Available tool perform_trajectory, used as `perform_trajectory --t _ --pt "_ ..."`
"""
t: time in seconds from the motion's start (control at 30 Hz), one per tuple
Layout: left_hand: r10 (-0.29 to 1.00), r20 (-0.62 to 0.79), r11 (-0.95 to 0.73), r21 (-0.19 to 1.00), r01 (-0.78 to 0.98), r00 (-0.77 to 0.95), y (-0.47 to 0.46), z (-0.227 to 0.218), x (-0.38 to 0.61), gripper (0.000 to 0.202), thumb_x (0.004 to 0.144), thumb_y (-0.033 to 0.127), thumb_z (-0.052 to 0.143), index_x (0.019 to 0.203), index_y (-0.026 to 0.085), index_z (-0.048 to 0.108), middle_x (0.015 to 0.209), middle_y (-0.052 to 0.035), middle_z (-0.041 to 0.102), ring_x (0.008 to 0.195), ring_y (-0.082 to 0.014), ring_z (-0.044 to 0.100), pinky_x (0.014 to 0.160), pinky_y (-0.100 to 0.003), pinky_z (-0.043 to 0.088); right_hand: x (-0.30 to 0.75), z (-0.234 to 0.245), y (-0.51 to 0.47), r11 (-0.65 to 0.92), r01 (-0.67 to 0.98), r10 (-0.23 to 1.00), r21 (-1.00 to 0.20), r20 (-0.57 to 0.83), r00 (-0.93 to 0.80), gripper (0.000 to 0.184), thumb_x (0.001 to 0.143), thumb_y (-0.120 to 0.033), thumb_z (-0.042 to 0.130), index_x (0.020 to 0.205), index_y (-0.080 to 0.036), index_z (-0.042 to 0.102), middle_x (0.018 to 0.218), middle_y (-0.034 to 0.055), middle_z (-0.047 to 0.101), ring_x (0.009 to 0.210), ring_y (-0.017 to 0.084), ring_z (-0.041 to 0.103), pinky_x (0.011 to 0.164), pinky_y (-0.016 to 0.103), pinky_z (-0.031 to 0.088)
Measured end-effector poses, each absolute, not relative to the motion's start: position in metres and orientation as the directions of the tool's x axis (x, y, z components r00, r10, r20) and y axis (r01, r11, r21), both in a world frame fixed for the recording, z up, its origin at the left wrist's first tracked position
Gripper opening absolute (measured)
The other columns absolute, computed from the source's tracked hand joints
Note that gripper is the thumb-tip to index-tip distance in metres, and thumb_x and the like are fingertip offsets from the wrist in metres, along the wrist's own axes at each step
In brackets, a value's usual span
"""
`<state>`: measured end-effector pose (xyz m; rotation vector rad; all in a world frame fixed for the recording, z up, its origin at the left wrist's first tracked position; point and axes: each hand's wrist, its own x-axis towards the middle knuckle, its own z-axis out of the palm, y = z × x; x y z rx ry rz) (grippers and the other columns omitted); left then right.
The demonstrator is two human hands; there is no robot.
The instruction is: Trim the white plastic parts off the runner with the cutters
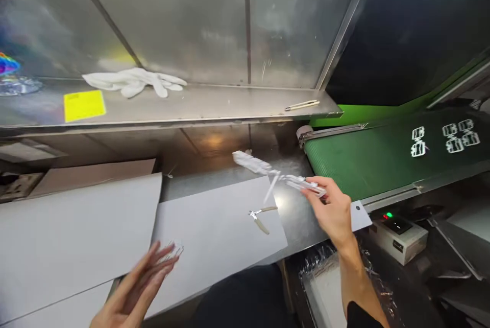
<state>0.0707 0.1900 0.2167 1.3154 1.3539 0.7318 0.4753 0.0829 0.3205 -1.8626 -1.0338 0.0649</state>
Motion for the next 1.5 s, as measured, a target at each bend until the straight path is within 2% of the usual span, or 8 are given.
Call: perform_trajectory --t 0.1,0.2,0.4,0.53,0.77,1.0,1.2,1.5 --pt "0.996 -0.063 0.047 0.973 0.228 0.065 0.194 0.257 0.076 0.079 0.087 0.060 0.070 0.156 0.034 0.044 0.147 -0.0075 0.064 0.113 -0.0240 0.075 0.100 -0.034 0.063 0.413 0.328 0.100 0.075 0.730 0.824 -0.680 0.454 0.338 0.018 0.089 -0.022 0.077 0.107 -0.026 0.074 0.097 -0.0006 0.081 0.085 0.015 0.078 0.079 0.023 0.064" --pt "0.996 0.083 -0.076 0.979 0.189 -0.028 0.192 0.283 0.073 0.067 0.092 0.046 0.070 0.154 0.033 0.048 0.146 -0.0068 0.065 0.111 -0.0203 0.075 0.105 -0.032 0.060 0.380 0.334 0.114 0.355 0.671 0.851 -0.651 0.522 0.057 0.026 0.091 -0.009 0.071 0.112 -0.024 0.071 0.101 0.0001 0.082 0.093 0.014 0.078 0.086 0.022 0.064" --pt "0.959 0.040 -0.007 0.993 0.119 -0.282 0.176 0.280 0.049 0.033 0.088 0.040 0.078 0.113 0.018 0.077 0.109 -0.0049 0.081 0.105 -0.0204 0.076 0.109 -0.033 0.058 0.352 0.344 0.135 0.540 0.550 0.805 -0.637 0.581 -0.119 0.031 0.090 0.001 0.067 0.113 -0.020 0.068 0.100 0.0034 0.082 0.094 0.014 0.078 0.085 0.024 0.066" --pt "0.928 0.105 -0.094 0.994 0.047 -0.359 0.170 0.281 0.046 0.025 0.084 0.036 0.083 0.099 0.018 0.078 0.094 -0.0005 0.082 0.090 -0.0137 0.077 0.091 -0.018 0.062 0.346 0.347 0.141 0.561 0.511 0.806 -0.652 0.571 -0.156 0.033 0.090 0.003 0.064 0.114 -0.019 0.068 0.101 0.0044 0.082 0.095 0.016 0.078 0.084 0.026 0.067" --pt "0.897 0.045 -0.061 0.998 -0.021 -0.439 0.172 0.288 0.053 0.036 0.071 0.044 0.091 0.086 0.017 0.074 0.082 0.0019 0.078 0.075 -0.0138 0.074 0.079 -0.024 0.066 0.345 0.336 0.138 0.497 0.454 0.847 -0.739 0.527 -0.070 0.047 0.086 -0.001 0.074 0.127 -0.023 0.066 0.103 0.0033 0.081 0.091 0.016 0.079 0.080 0.024 0.068" --pt "0.934 0.142 -0.149 0.989 0.006 -0.328 0.162 0.291 0.053 0.019 0.081 0.024 0.084 0.100 0.022 0.080 0.089 -0.0004 0.082 0.077 -0.0138 0.077 0.074 -0.020 0.065 0.357 0.314 0.138 0.354 0.294 0.885 -0.888 0.420 0.201 0.048 0.080 -0.005 0.083 0.121 -0.027 0.073 0.106 0.0005 0.081 0.086 0.015 0.079 0.078 0.019 0.068" --pt "0.941 0.282 -0.265 0.958 0.109 -0.188 0.154 0.305 0.052 0.030 0.088 0.013 0.075 0.112 0.031 0.079 0.099 0.0004 0.082 0.087 -0.0128 0.078 0.081 -0.016 0.063 0.364 0.301 0.136 0.308 0.196 0.874 -0.931 0.358 0.328 0.047 0.076 -0.007 0.086 0.118 -0.025 0.074 0.096 0.0003 0.082 0.078 0.016 0.079 0.067 0.019 0.068" --pt "0.995 -0.090 0.077 0.975 -0.207 -0.054 0.155 0.328 0.055 0.038 0.093 0.027 0.072 0.131 0.034 0.072 0.077 0.0013 0.075 0.074 -0.0097 0.074 0.079 -0.017 0.062 0.395 0.273 0.135 0.254 -0.074 0.944 -0.964 0.231 0.235 0.058 0.075 -0.025 0.091 0.129 -0.025 0.072 0.129 0.0127 0.075 0.080 0.022 0.079 0.073 0.033 0.072"
